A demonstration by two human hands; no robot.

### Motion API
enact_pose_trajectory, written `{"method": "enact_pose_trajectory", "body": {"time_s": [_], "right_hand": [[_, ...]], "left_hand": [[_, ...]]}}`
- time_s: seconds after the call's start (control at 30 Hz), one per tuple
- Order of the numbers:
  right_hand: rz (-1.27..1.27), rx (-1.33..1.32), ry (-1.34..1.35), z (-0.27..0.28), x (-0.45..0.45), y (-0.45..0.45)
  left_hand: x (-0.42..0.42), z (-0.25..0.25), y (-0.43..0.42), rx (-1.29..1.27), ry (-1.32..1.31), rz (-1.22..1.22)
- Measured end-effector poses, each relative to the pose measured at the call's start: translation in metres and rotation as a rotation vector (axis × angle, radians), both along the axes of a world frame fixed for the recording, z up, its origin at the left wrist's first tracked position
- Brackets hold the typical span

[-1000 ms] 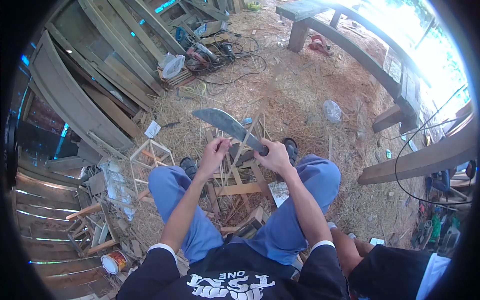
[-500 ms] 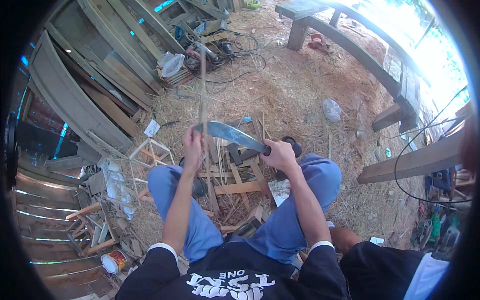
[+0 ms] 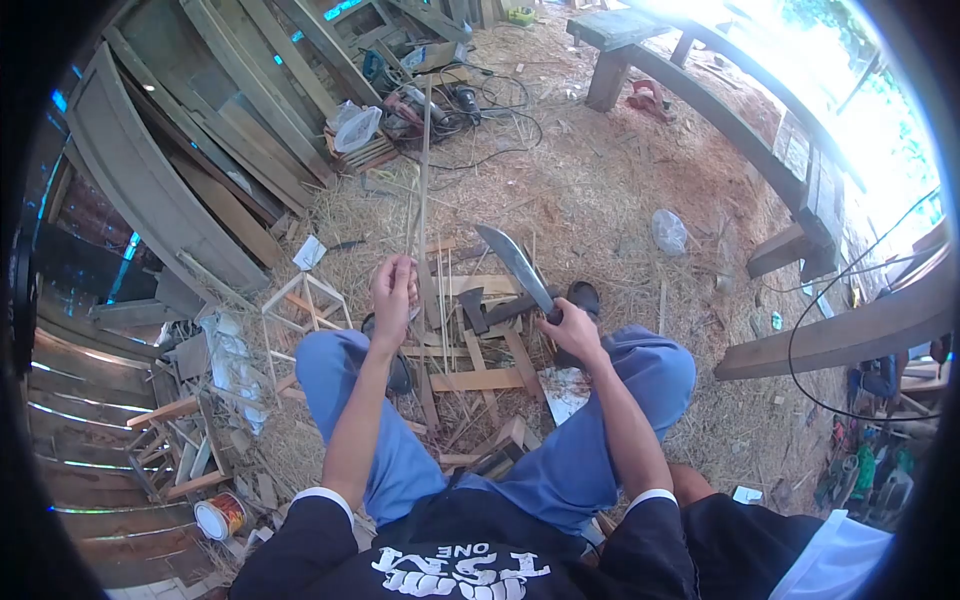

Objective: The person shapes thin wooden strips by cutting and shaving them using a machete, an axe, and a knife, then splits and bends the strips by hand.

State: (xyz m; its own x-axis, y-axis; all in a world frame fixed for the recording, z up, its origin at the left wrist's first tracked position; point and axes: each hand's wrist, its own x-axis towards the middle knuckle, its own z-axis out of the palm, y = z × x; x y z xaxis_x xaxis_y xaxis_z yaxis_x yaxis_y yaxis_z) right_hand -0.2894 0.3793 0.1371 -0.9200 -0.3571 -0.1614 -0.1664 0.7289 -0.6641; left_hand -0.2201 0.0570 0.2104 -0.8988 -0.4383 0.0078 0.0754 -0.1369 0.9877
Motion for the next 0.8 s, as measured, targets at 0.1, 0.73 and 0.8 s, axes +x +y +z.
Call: {"method": "enact_pose_trajectory", "body": {"time_s": [0.1,0.73,0.8], "right_hand": [[0.04,-0.077,-0.133,-0.034,-0.001,-0.001],[0.275,0.362,-0.38,-0.053,-0.003,-0.02],[0.308,0.405,-0.37,-0.049,0.001,-0.024]], "left_hand": [[0.001,-0.004,0.006,0.017,0.004,-0.014],[-0.002,-0.009,0.01,0.023,-0.077,0.005],[0.001,-0.008,0.008,0.035,-0.083,0.002]]}}
